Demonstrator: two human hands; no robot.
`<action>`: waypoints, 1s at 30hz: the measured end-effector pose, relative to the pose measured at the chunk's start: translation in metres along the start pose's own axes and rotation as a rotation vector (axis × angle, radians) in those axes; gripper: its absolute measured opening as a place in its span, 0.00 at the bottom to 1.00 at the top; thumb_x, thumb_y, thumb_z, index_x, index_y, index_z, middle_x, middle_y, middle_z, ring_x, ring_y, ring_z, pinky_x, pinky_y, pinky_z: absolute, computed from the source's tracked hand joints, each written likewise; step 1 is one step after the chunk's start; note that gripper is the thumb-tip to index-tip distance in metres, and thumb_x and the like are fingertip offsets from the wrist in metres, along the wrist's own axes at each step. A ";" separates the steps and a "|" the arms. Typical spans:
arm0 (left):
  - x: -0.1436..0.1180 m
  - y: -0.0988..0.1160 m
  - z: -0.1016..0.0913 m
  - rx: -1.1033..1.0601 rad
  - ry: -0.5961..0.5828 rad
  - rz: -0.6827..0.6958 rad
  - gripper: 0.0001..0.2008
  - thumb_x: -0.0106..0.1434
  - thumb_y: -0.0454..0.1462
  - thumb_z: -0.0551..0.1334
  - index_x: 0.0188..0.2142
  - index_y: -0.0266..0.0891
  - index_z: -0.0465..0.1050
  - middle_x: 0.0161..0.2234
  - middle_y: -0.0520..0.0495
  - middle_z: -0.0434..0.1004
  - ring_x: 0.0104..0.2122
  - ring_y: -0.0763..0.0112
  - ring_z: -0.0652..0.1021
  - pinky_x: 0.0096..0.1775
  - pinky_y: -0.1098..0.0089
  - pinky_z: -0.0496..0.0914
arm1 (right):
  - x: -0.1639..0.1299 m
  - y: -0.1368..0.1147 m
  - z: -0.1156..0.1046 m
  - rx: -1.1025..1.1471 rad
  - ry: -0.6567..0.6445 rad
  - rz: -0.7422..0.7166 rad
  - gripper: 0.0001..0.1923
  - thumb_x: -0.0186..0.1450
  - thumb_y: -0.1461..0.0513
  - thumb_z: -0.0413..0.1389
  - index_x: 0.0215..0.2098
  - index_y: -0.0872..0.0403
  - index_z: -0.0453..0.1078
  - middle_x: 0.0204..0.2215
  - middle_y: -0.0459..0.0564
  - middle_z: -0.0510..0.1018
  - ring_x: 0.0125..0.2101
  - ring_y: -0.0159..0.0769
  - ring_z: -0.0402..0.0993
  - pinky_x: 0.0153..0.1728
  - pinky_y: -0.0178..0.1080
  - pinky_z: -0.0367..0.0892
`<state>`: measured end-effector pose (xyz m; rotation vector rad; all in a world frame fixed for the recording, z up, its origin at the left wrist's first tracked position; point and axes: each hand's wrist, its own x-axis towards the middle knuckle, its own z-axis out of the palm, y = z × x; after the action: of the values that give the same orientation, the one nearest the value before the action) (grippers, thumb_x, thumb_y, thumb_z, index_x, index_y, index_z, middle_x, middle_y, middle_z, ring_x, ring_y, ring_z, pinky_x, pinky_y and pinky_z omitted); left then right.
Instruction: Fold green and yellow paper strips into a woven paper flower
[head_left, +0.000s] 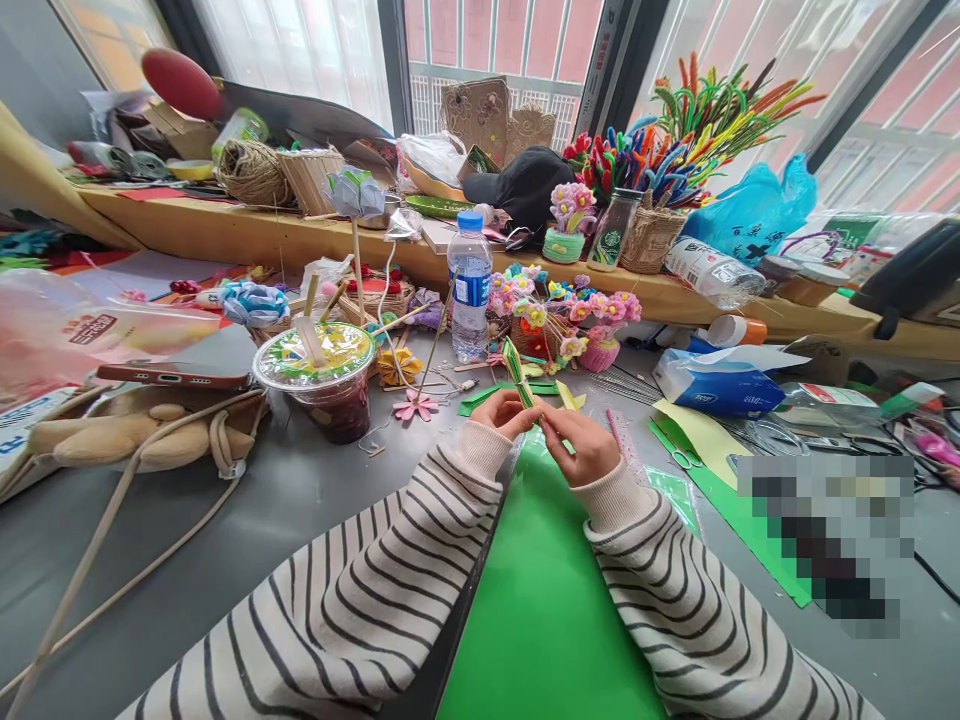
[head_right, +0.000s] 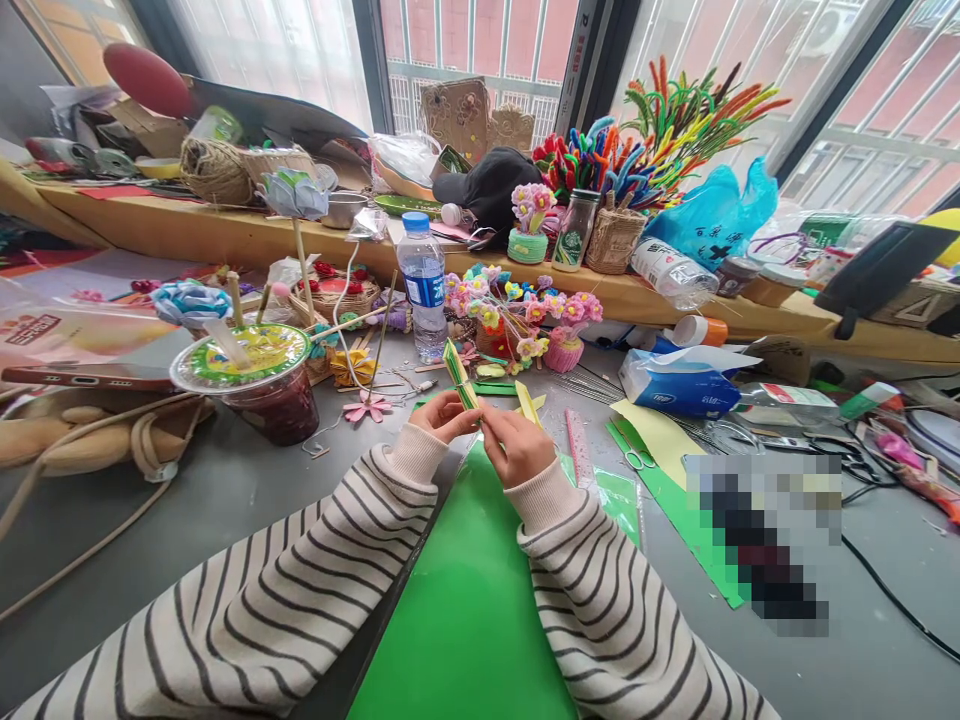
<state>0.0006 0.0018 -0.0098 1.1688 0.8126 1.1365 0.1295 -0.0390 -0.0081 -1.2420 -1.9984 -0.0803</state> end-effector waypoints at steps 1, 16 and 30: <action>0.001 0.000 -0.001 -0.014 0.006 0.002 0.17 0.41 0.42 0.64 0.30 0.35 0.65 0.26 0.50 0.71 0.28 0.73 0.72 0.34 0.69 0.67 | 0.000 -0.001 0.000 0.022 -0.011 0.012 0.18 0.60 0.62 0.44 0.47 0.57 0.64 0.29 0.52 0.75 0.29 0.34 0.71 0.32 0.37 0.67; -0.008 0.010 0.003 0.312 -0.167 -0.029 0.14 0.38 0.39 0.66 0.27 0.35 0.71 0.25 0.49 0.73 0.26 0.75 0.71 0.30 0.73 0.67 | 0.011 0.009 -0.014 0.780 0.114 0.563 0.14 0.51 0.52 0.54 0.30 0.53 0.70 0.28 0.48 0.75 0.26 0.32 0.70 0.27 0.36 0.69; -0.008 0.014 0.006 -0.010 -0.233 -0.324 0.20 0.32 0.42 0.68 0.22 0.32 0.65 0.18 0.51 0.71 0.21 0.76 0.73 0.26 0.73 0.67 | 0.011 0.004 -0.012 0.866 0.086 0.560 0.20 0.55 0.51 0.49 0.38 0.55 0.68 0.33 0.52 0.76 0.31 0.35 0.72 0.29 0.36 0.67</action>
<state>0.0009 -0.0072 0.0042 1.0903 0.7806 0.7234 0.1372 -0.0336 0.0053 -1.1082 -1.2832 0.8888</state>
